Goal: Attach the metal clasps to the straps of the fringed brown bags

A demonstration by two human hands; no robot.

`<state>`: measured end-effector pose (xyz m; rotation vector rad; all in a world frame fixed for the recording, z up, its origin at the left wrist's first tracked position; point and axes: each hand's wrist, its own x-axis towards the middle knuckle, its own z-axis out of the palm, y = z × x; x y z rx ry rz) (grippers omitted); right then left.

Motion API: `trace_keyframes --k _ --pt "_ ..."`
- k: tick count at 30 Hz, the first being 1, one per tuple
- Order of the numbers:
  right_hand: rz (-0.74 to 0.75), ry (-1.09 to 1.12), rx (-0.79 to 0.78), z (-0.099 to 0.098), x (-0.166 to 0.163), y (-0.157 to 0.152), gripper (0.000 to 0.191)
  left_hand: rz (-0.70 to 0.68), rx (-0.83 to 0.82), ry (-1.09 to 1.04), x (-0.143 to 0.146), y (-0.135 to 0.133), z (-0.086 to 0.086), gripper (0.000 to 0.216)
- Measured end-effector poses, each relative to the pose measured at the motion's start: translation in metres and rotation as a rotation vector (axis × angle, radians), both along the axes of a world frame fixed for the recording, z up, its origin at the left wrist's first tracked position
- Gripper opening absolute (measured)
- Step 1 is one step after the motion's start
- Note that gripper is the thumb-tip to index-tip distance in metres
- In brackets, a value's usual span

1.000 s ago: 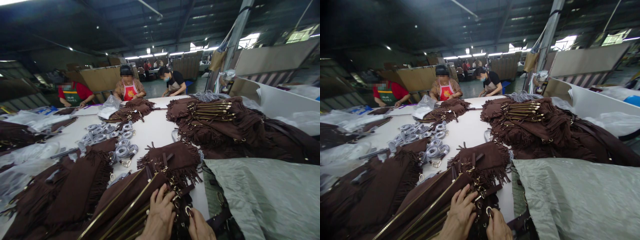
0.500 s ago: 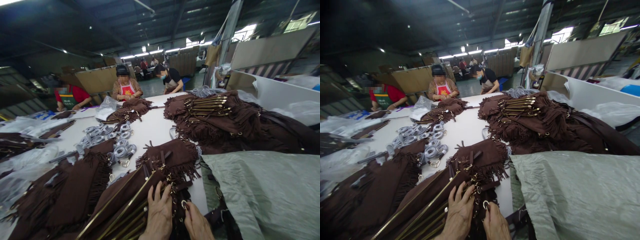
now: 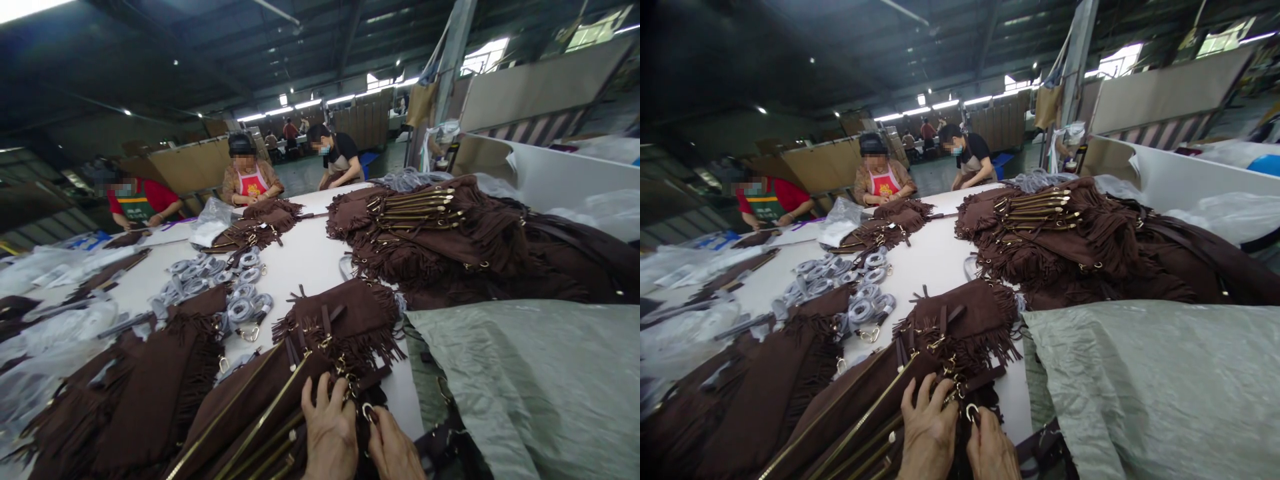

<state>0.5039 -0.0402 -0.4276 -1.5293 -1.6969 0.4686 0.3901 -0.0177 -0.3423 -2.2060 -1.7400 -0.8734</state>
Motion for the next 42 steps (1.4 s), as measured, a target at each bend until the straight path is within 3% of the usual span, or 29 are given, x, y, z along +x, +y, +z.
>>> trace_keyframes --k 6,11,18,22,29,35,42 --pt "0.01 0.031 -0.025 0.002 0.009 -0.002 0.029 -0.019 -0.141 -0.003 0.0 0.012 0.016 0.015" --pt "0.1 -0.012 -0.053 0.01 0.012 -0.001 0.025 -0.057 -0.105 0.0 -0.003 0.007 0.013 0.015" --pt "0.116 -0.117 0.106 0.014 0.01 0.007 0.021 -0.129 -0.074 0.068 -0.002 -0.006 0.005 0.014" --pt "0.159 -0.191 0.163 0.015 0.01 0.012 0.02 -0.08 -0.051 0.024 0.002 -0.005 -0.003 0.013" --pt "0.072 -0.268 0.368 0.019 0.004 0.021 0.023 0.017 -0.08 -0.058 0.009 0.0 -0.012 0.007" --pt "0.135 -0.245 0.309 0.004 0.004 0.023 0.025 0.021 -0.024 -0.07 0.009 0.003 -0.009 0.008" --pt "0.154 -0.215 0.26 0.001 -0.001 0.012 0.025 0.043 -0.013 -0.031 0.01 0.005 -0.007 0.011"
